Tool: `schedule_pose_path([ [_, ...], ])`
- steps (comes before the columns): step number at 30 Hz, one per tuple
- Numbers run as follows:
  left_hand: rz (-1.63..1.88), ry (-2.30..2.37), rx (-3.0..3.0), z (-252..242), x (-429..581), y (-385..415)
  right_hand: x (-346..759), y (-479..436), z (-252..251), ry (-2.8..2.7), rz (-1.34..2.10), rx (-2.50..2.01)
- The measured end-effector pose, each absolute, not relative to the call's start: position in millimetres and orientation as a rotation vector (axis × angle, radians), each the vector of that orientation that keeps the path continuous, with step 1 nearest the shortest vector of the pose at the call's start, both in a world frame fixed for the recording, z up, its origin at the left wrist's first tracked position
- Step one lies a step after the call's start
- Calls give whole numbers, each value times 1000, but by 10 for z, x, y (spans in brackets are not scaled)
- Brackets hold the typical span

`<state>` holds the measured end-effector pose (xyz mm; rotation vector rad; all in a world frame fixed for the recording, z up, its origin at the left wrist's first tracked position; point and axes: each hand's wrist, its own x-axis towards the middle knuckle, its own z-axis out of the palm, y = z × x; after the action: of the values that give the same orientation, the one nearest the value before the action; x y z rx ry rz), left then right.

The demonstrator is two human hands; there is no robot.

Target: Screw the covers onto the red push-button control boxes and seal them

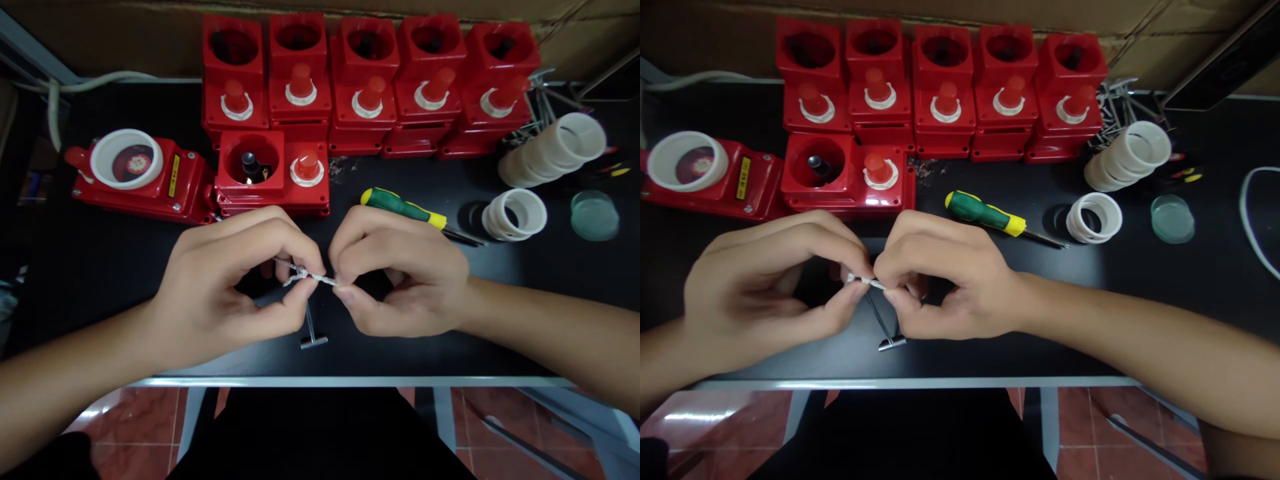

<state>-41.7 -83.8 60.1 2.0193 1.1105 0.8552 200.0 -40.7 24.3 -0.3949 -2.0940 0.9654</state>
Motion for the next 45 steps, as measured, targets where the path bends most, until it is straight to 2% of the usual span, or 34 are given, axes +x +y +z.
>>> schedule_pose_path([
  [19,834,1095,1973,589,-441,-841,1989,-476,220,-1974,1161,-500],
  [26,822,1102,1966,584,-442,-843,1996,-498,235,-1875,1391,-588],
  [38,834,1052,2062,545,-464,-835,2046,-500,283,-2168,923,-502],
  [45,845,1025,2074,507,-442,-837,2042,-517,245,-2181,842,-525],
])
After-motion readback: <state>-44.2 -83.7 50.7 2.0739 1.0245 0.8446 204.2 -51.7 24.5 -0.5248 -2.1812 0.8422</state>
